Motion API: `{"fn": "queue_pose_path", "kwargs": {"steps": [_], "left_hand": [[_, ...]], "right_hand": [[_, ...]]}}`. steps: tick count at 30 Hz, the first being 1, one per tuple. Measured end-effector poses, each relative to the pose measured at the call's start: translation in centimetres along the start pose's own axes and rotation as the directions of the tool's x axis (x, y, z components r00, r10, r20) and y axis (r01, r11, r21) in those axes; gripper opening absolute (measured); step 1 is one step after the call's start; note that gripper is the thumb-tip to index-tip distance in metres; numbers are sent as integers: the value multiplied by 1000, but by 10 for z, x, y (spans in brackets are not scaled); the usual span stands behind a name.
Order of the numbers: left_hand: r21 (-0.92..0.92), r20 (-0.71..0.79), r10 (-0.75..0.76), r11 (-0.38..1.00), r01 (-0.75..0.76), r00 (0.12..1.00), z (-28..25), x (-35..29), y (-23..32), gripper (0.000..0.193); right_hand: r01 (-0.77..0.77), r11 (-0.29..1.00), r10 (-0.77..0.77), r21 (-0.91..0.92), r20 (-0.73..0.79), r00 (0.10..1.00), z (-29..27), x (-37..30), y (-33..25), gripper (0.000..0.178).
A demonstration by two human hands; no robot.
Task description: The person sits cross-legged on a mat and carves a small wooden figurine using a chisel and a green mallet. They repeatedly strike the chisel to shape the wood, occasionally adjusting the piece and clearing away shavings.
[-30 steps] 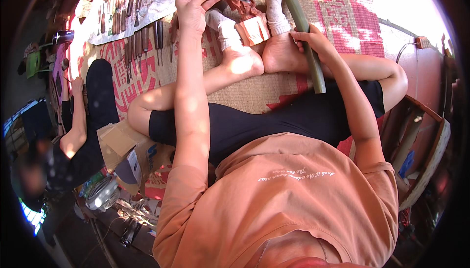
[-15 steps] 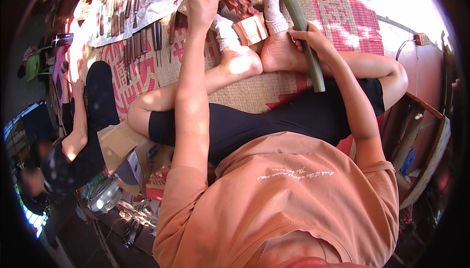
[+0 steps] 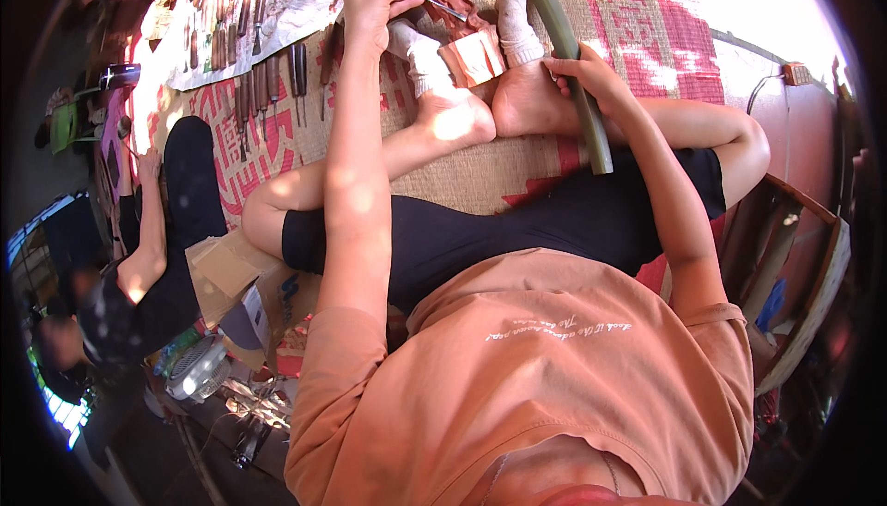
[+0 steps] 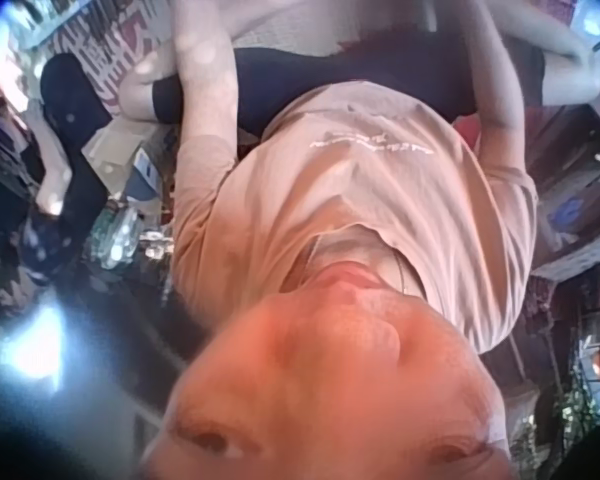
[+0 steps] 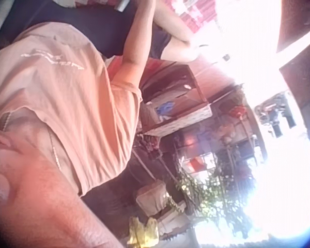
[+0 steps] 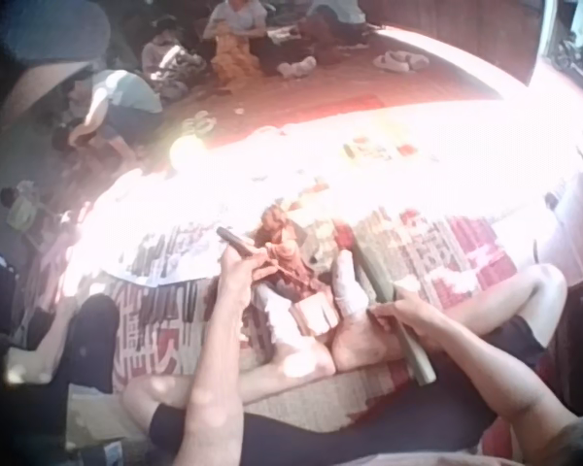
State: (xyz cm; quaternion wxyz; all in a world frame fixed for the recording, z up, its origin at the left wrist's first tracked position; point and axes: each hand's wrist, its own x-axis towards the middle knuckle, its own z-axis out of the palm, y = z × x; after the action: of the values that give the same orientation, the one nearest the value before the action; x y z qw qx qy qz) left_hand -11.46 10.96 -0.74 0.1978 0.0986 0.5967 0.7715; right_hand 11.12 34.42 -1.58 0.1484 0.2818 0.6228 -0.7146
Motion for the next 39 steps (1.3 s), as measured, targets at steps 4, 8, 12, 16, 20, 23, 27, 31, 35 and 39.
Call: {"fn": "queue_pose_path", "kwargs": {"steps": [4,8,12,16,20,23,27,31,35,39], "left_hand": [[-283,-18,51,957,-54,999,-12,-4,5,12],[53,-24,198,979,-197,980,14,-16,22,26],[255,122,253,927,-277,960,32,-26,17,34],[609,246,394,648,-457,886,52,-36,30,28],[687,238,410,570,-451,881,70,-49,47,26],[721,192,360,580,-380,913,76,-49,54,29],[652,203,371,639,-408,906,74,-41,53,29],[553,112,273,782,-288,956,71,-42,48,28],[643,117,315,699,-313,942,76,-47,49,28],[757,189,406,519,-396,894,74,-47,44,29]], "right_hand": [[-1,999,2,35,-16,1000,-3,5,8,23],[8,1000,-8,27,-1,1000,-1,2,4,23],[-3,999,3,35,13,1000,-1,2,3,23],[-4,999,5,33,-7,1000,-3,2,6,22],[4,1000,-4,24,0,1000,-2,2,4,22],[10,1000,-11,28,8,1000,-2,3,5,22],[11,999,-11,32,-7,1000,-1,2,4,22],[22,999,-22,35,-14,1000,1,1,3,21],[27,999,-27,28,-4,1000,-2,4,6,20],[25,999,-25,21,-2,1000,-2,3,5,20]]}}
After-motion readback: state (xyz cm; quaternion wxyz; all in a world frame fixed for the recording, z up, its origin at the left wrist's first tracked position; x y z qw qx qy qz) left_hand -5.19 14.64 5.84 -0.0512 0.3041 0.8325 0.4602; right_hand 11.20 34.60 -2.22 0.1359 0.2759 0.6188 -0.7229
